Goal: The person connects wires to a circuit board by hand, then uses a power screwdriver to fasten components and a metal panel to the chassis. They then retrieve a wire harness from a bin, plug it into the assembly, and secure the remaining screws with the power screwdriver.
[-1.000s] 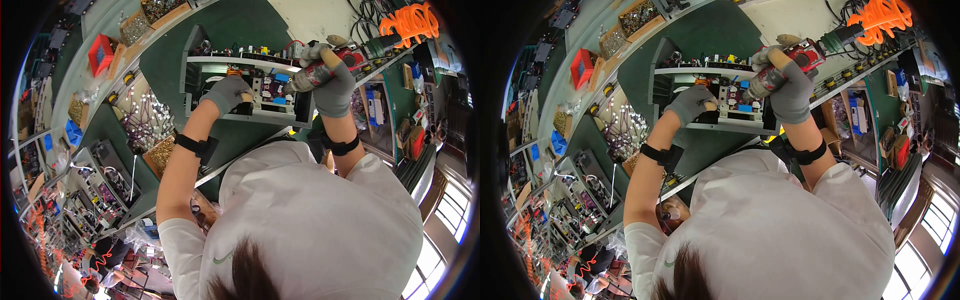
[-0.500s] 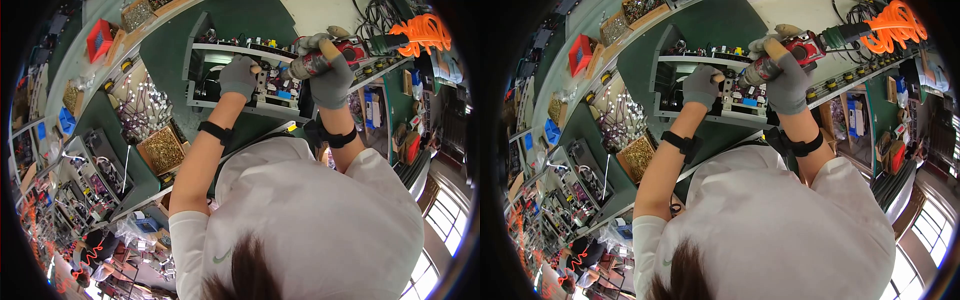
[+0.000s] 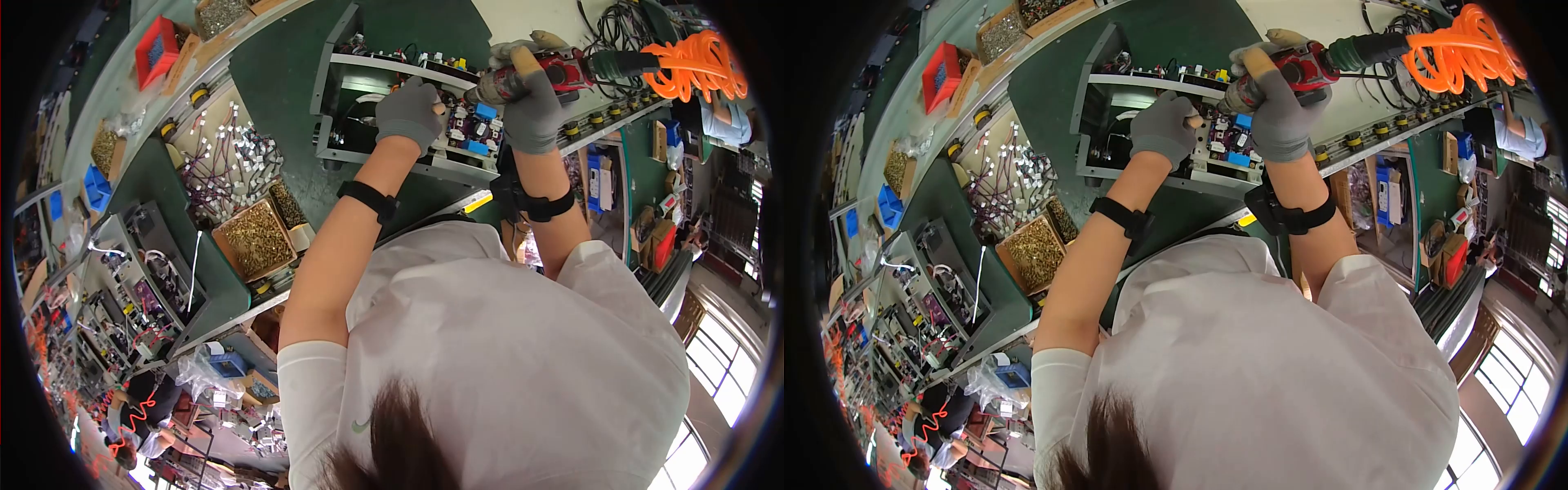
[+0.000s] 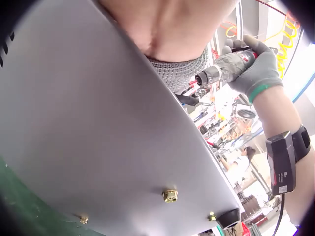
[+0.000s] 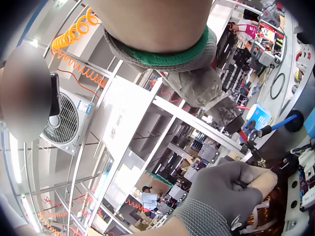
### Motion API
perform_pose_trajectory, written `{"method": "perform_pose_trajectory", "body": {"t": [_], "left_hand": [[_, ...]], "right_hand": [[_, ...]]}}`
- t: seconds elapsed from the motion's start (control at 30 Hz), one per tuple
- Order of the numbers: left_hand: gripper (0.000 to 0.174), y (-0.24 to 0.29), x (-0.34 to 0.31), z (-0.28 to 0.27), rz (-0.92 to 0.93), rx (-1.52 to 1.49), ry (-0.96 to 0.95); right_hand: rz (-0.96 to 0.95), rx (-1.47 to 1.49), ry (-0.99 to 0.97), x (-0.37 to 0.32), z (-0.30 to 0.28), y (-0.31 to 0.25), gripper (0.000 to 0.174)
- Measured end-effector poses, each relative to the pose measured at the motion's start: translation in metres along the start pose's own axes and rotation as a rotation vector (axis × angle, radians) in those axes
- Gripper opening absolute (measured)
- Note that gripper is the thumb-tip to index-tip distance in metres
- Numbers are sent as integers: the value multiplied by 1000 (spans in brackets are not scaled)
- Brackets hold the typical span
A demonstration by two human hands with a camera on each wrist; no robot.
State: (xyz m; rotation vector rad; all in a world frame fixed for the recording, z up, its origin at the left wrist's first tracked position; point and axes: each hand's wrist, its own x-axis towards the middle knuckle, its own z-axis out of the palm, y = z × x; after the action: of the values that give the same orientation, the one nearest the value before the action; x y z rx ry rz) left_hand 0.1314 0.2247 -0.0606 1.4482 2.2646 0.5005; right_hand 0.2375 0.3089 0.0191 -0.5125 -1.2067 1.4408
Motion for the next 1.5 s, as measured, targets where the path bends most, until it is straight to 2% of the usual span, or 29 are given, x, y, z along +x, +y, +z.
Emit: {"method": "perform_pose_trajectory", "body": {"t": [0.07, 0.17, 0.37, 0.47, 0.53, 0.97, 1.17, 1.27, 1.33, 1.5], "left_hand": [[15, 1, 0, -1, -67, -76, -50], [20, -3, -1, 0, -32, -93, -160], [16, -10, 1, 7, -1, -299, -179], [18, -15, 3, 13, -89, -474, -206], [19, -13, 2, 15, -92, -425, -141], [19, -7, -3, 5, -114, -416, -108], [27, -14, -3, 13, -78, -273, -27], [29, -21, -3, 21, -40, -357, 36], [30, -23, -5, 23, 59, -380, 130], [32, -19, -6, 19, 59, -360, 105]], "right_hand": [[-25, -19, 0, 1, -4, -1, 32], [-3, 6, 13, 2, -7, -3, 34], [35, 0, 73, 1, -3, -4, 31], [31, -8, 18, 2, -3, -5, 30], [24, -2, 4, 2, -3, -5, 30], [-71, -49, -34, -7, -1, -6, 29], [-163, -4, -28, -11, -3, 8, 30], [-94, 128, -98, -14, 4, 3, 31], [-121, 62, -79, -14, 0, 11, 32], [-107, -13, -20, -16, 6, 10, 35]]}}
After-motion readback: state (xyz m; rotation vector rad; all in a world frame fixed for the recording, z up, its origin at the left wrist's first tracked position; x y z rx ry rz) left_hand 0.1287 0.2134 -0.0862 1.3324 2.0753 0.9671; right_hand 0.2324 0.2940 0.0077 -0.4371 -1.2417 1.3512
